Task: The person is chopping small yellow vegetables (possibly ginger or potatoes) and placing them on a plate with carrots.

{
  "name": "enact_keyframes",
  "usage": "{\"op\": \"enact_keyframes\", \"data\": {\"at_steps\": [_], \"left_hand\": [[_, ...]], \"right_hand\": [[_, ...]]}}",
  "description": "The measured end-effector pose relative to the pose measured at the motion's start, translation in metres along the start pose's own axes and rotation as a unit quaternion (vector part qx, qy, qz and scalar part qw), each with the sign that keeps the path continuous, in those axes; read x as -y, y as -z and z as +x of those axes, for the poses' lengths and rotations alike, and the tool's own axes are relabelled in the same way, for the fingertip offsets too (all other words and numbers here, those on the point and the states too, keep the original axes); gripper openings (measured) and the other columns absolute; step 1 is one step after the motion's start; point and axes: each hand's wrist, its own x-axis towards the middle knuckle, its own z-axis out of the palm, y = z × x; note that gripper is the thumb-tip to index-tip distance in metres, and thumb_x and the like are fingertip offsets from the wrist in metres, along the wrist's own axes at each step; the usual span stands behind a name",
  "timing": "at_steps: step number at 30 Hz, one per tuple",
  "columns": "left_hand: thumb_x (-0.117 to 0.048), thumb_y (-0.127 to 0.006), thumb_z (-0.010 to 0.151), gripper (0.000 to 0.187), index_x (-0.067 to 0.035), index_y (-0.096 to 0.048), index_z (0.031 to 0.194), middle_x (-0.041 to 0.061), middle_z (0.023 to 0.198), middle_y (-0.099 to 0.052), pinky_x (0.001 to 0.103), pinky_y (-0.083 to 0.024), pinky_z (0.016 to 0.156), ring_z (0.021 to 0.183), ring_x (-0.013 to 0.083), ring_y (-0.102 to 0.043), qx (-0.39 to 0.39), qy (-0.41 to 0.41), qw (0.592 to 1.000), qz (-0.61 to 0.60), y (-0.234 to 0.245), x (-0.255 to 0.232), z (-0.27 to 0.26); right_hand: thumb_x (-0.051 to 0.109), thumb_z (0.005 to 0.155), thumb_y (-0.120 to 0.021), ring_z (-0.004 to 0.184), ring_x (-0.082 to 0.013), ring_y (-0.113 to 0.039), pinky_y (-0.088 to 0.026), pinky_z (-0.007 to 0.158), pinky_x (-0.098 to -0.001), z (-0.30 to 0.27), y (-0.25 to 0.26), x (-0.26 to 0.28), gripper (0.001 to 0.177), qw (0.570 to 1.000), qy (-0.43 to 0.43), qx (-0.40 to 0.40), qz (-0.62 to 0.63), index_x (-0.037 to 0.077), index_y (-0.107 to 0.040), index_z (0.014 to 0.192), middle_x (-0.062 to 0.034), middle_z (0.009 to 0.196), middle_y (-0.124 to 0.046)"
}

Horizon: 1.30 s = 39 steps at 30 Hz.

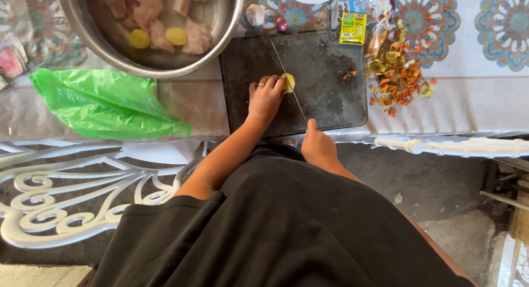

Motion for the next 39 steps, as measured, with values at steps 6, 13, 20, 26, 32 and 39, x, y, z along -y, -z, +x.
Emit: {"op": "enact_keyframes", "data": {"at_steps": [6,13,20,26,32,39], "left_hand": [[-0.027,-0.076,0.089,0.03,-0.017,-0.064,0.115,-0.004,0.12,-0.065,0.044,-0.045,0.085,0.113,0.0192,-0.061,0.02,-0.009,0.999,-0.023,0.0,0.004,0.0],[-0.026,-0.076,0.091,0.035,-0.014,-0.062,0.12,0.0,0.122,-0.064,0.046,-0.046,0.093,0.118,0.0227,-0.06,0.11,-0.004,0.992,-0.065,-0.002,0.015,0.011],[-0.029,-0.078,0.081,0.041,-0.027,-0.067,0.12,0.001,0.129,-0.062,0.055,-0.04,0.103,0.128,0.0298,-0.048,0.08,-0.261,0.961,-0.032,0.022,0.037,0.063],[-0.032,-0.08,0.079,0.028,-0.026,-0.07,0.104,-0.003,0.117,-0.062,0.059,-0.036,0.105,0.125,0.0274,-0.05,0.12,-0.279,0.953,-0.003,0.026,0.039,0.078],[-0.032,-0.081,0.081,0.031,-0.021,-0.068,0.107,-0.001,0.112,-0.062,0.055,-0.043,0.095,0.117,0.0266,-0.057,0.199,-0.31,0.929,-0.039,0.008,0.048,0.086],[-0.032,-0.08,0.087,0.037,-0.014,-0.063,0.115,0.012,0.108,-0.062,0.049,-0.054,0.076,0.092,0.0368,-0.068,0.304,-0.135,0.93,-0.155,0.014,0.04,0.066]], "right_hand": [[0.01,0.093,-0.05,0.083,-0.0482,-0.07,-0.054,0.07,-0.0576,0.009,-0.011,-0.002,0.033,0.996,-0.056,0.069,-0.009,-0.006,-0.038,0.12,-0.0289,0.083,-0.07],[0.016,0.093,-0.058,0.1,-0.0506,-0.067,-0.054,0.077,-0.0546,0.024,-0.027,-0.034,0.034,0.993,0.07,-0.003,0.095,-0.006,-0.041,0.11,-0.0383,0.101,-0.066],[0.018,0.098,-0.055,0.101,-0.0509,-0.065,-0.051,0.079,-0.0557,0.003,-0.017,-0.052,0.029,0.995,0.023,0.049,0.088,-0.003,-0.043,0.113,-0.0369,0.099,-0.067],[0.019,0.103,-0.052,0.102,-0.0512,-0.064,-0.049,0.08,-0.0567,-0.022,-0.005,-0.068,0.025,0.991,-0.02,0.097,0.086,-0.001,-0.045,0.116,-0.0356,0.098,-0.068],[0.022,0.098,-0.059,0.087,-0.0427,-0.066,-0.05,0.073,-0.0513,-0.08,0.047,-0.101,0.024,0.981,-0.065,0.123,0.134,0.002,-0.052,0.109,-0.0279,0.088,-0.069],[0.026,0.099,-0.057,0.062,-0.0368,-0.063,-0.049,0.061,-0.049,-0.087,0.086,-0.072,0.026,0.951,-0.215,0.086,0.206,0.003,-0.054,0.11,-0.0229,0.076,-0.064]]}}
